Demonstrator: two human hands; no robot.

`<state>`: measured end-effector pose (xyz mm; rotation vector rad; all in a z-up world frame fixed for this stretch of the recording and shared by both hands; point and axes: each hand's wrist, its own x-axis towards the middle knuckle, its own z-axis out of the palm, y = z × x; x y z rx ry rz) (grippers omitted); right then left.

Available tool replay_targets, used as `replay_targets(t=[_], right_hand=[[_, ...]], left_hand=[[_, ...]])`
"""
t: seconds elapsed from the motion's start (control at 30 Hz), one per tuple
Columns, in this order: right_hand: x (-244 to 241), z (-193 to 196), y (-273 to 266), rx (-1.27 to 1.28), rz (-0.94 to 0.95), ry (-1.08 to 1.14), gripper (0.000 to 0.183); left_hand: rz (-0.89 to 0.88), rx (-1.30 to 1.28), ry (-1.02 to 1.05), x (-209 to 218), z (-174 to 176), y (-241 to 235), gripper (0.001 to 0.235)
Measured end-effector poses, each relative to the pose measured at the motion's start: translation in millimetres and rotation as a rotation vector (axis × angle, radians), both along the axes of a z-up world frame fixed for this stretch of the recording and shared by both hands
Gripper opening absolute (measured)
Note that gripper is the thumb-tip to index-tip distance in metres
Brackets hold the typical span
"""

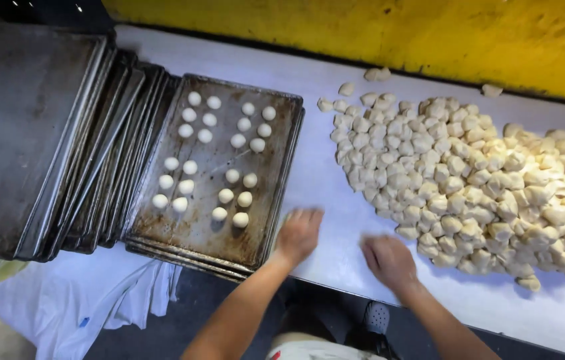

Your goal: The person rolls small pieces of dough into balls on a white countertop and places them onto a metal baking tray. The person repeatedly picks up dough pieces, rolls them between their palms, and arranges them in rows on the tray.

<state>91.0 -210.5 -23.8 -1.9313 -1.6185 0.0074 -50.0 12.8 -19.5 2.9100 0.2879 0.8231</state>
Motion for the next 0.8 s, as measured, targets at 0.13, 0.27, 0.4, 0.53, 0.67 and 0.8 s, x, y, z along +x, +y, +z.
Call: replay_targets(t=[0.13,0.27,0.4,0.53,0.67,0.8], right_hand=[[-8,14,57,0.045,-0.192,-0.035,0.010],[-33,-1,-7,-0.028,-0.090,0.188,0.024],[9,-9,5,-0.027,-0.074,0.031,0.012],[-1,2,59,-0.024,-0.161,0.008,0.009],[-35,-14,-16,0.028,-0.152,0.194,0.034],[7,-15,-12,-0.224,-0.169,0.204,0.016]], left_hand=[[0.101,-0.080,-0.009,51,4,-9,0.011],[0.020,-0.389,0.036,-16,26,-32,0.017],[-0.019,-0.098,0.036,11,5,2,0.009],[0.131,-0.036,-0.005,54,0,-15,0.006],[-0.027,-0.426,-0.025,-19,35,-41,0.013],[-0.014,-0.072,-0.040,-1,17,-5,0.011]])
